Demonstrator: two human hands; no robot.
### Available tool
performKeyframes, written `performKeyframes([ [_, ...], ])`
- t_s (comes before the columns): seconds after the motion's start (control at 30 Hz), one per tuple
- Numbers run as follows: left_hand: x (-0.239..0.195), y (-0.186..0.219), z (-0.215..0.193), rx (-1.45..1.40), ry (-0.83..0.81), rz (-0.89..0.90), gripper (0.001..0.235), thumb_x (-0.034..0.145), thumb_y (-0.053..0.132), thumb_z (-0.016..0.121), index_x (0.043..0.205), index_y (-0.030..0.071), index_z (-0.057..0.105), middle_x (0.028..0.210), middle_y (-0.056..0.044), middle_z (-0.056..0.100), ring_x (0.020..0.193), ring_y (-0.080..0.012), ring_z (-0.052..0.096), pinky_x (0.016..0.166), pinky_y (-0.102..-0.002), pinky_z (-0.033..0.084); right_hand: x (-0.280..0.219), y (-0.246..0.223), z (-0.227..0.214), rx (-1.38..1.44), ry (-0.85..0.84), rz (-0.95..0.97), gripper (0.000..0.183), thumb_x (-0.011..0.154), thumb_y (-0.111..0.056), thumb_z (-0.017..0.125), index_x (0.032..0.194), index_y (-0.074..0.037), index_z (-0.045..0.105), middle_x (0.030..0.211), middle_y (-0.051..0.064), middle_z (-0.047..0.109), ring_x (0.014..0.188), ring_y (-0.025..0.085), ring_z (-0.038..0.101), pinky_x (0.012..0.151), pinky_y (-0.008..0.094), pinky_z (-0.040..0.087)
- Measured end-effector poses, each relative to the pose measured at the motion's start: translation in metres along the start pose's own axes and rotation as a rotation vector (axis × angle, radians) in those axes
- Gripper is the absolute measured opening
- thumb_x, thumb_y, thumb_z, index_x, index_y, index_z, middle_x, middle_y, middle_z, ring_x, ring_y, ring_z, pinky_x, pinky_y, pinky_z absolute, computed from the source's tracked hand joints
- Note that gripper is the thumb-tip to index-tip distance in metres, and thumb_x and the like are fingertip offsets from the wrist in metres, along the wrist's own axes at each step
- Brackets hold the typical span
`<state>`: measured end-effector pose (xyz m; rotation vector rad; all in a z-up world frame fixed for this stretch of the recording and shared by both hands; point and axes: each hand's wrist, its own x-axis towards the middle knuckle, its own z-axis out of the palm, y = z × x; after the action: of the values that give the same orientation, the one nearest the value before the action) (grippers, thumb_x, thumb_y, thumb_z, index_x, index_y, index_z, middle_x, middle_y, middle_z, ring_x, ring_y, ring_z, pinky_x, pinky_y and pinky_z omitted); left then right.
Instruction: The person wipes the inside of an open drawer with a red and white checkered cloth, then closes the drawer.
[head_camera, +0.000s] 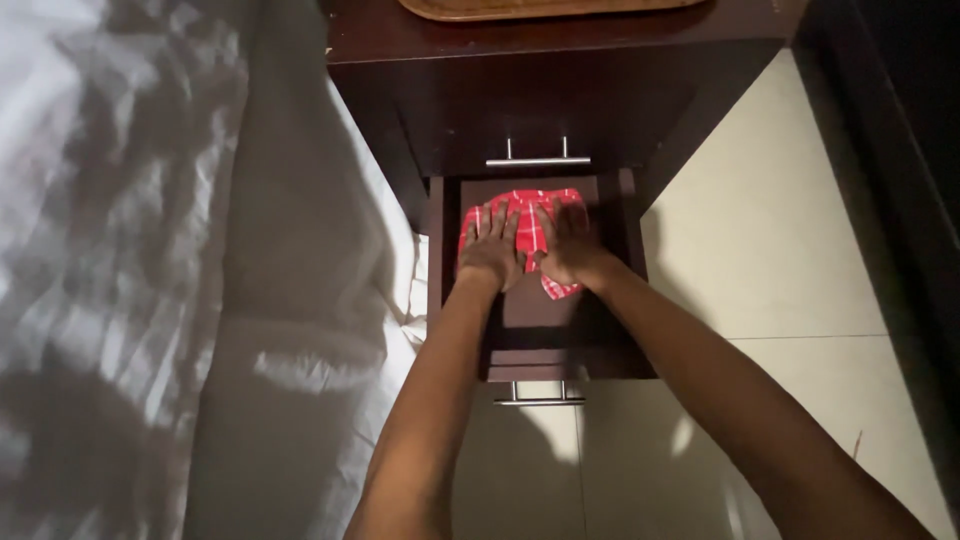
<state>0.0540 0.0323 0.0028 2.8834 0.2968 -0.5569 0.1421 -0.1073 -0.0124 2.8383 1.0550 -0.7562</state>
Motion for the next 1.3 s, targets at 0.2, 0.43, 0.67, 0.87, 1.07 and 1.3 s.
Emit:
performKeyframes([
  [0.2,0.008,0.001,0.011,-0.007,0.028,-0.007,0.079,0.103,0.044,0.042,0.166,0.017,0.004,0.174,-0.008,-0.009,0.159,-0.0333,-0.004,0.128,-0.05,0.009,-0.007,-0.001,-0.003,0.025,0.022,0.002,0.093,0.098,-0.048,0.052,0.166,-0.02,-0.005,0.173,0.02,-0.008,0.158,0.046,-0.002,0.126,0.059,0.008],
  [0.43,-0.011,0.01,0.016,-0.012,0.005,0.012,0.082,0.101,0.043,0.05,0.166,0.015,0.009,0.175,-0.011,-0.003,0.16,-0.035,0.001,0.128,-0.051,0.011,-0.027,0.003,0.003,-0.081,0.028,-0.046,0.095,0.097,-0.049,0.057,0.165,-0.016,-0.002,0.17,0.025,-0.002,0.156,0.048,0.001,0.127,0.055,0.008],
  [0.67,-0.027,0.008,0.0,0.1,-0.125,0.064,0.064,0.104,0.044,0.05,0.159,0.011,0.044,0.167,-0.015,0.031,0.159,-0.038,0.029,0.125,-0.051,0.036,-0.033,0.014,0.02,-0.157,-0.044,-0.109,0.102,0.094,-0.053,0.063,0.166,-0.013,0.005,0.171,0.025,0.003,0.157,0.046,0.008,0.129,0.054,0.015],
  [0.87,-0.046,0.005,0.002,0.011,-0.021,0.027,0.069,0.1,0.04,0.053,0.161,0.014,0.032,0.175,-0.011,0.011,0.16,-0.0357,0.016,0.125,-0.048,0.027,-0.062,-0.003,-0.003,-0.144,-0.045,-0.09,0.099,0.092,-0.05,0.065,0.165,-0.016,0.007,0.172,0.021,-0.005,0.159,0.042,0.004,0.127,0.053,0.022],
  [1.07,-0.054,0.013,0.01,0.083,-0.034,0.03,0.083,0.099,0.042,0.055,0.166,0.016,0.014,0.174,-0.013,0.004,0.159,-0.036,0.008,0.128,-0.05,0.015,-0.073,-0.019,-0.011,-0.117,-0.104,-0.085,0.098,0.094,-0.043,0.066,0.166,-0.019,0.004,0.173,0.017,-0.01,0.159,0.042,0.004,0.125,0.055,0.024],
  [1.3,-0.049,0.024,0.014,0.074,-0.143,0.017,0.09,0.097,0.037,0.062,0.167,0.017,0.011,0.174,-0.016,0.001,0.16,-0.0375,0.006,0.129,-0.053,0.017,-0.04,-0.002,0.029,-0.107,-0.062,-0.132,0.102,0.09,-0.037,0.072,0.167,-0.019,0.009,0.173,0.024,-0.001,0.156,0.045,0.018,0.125,0.052,0.031],
])
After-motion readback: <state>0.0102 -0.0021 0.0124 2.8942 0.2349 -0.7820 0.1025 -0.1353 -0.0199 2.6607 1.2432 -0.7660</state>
